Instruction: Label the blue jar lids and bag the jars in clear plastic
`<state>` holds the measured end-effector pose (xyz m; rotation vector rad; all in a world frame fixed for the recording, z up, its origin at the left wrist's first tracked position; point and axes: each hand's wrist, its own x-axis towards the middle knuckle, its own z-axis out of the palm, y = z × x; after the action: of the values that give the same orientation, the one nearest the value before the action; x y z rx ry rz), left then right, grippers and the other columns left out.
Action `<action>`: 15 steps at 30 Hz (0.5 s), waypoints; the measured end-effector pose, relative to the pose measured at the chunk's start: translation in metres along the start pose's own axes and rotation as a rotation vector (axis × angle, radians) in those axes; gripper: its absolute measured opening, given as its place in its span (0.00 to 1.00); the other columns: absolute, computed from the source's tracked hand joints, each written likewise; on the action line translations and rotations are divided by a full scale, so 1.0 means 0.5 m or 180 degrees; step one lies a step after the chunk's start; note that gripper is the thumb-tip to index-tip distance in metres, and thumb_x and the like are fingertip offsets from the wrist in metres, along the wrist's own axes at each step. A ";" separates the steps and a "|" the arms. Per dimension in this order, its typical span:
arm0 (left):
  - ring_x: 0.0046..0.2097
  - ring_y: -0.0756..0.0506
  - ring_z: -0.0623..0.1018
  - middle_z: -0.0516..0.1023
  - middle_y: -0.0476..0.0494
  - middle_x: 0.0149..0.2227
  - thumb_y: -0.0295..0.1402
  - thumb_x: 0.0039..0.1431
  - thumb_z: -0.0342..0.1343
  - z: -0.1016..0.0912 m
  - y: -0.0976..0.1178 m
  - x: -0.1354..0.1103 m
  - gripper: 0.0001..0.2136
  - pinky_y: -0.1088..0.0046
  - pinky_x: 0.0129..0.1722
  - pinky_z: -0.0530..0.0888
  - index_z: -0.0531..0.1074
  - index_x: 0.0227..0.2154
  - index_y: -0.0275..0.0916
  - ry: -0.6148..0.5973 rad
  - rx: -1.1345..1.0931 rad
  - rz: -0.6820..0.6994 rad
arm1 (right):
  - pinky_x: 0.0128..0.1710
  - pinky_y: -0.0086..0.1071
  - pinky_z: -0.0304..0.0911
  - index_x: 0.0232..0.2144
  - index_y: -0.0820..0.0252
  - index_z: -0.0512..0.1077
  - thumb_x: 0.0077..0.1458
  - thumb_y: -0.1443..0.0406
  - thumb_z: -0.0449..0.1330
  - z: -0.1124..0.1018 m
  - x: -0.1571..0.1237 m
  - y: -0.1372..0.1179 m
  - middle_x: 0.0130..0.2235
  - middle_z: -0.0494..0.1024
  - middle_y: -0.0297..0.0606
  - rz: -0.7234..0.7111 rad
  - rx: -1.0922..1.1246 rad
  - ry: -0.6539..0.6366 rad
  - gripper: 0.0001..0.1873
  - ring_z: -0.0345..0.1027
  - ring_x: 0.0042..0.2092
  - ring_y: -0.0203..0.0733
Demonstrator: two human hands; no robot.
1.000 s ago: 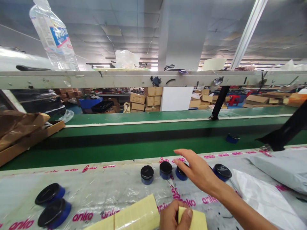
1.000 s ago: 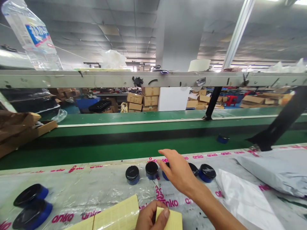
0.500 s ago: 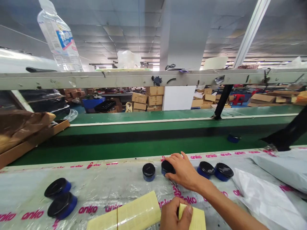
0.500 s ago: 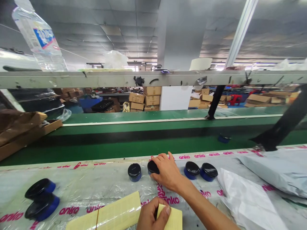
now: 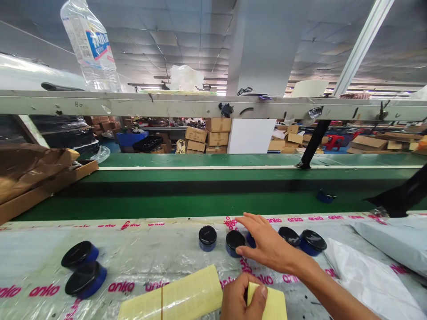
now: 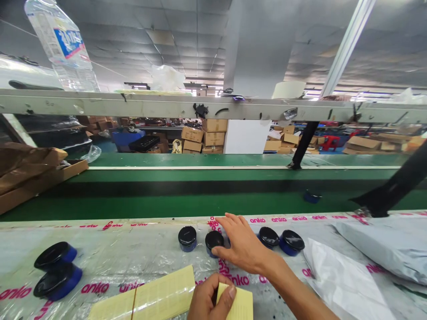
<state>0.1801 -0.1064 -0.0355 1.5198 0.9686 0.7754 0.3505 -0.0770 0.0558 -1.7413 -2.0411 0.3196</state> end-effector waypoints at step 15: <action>0.31 0.45 0.72 0.78 0.45 0.27 0.57 0.55 0.58 -0.035 0.073 -0.001 0.26 0.73 0.32 0.67 0.79 0.33 0.34 -0.0182 -0.0824 -0.0334 | 0.46 0.36 0.65 0.37 0.52 0.78 0.62 0.58 0.60 0.038 -0.181 -0.074 0.41 0.81 0.35 0.1052 0.1776 0.0502 0.09 0.73 0.43 0.46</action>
<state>0.1704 -0.1005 0.0034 1.2509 0.8624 0.7475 0.3196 -0.1703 0.0395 -1.6645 -1.3709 0.7473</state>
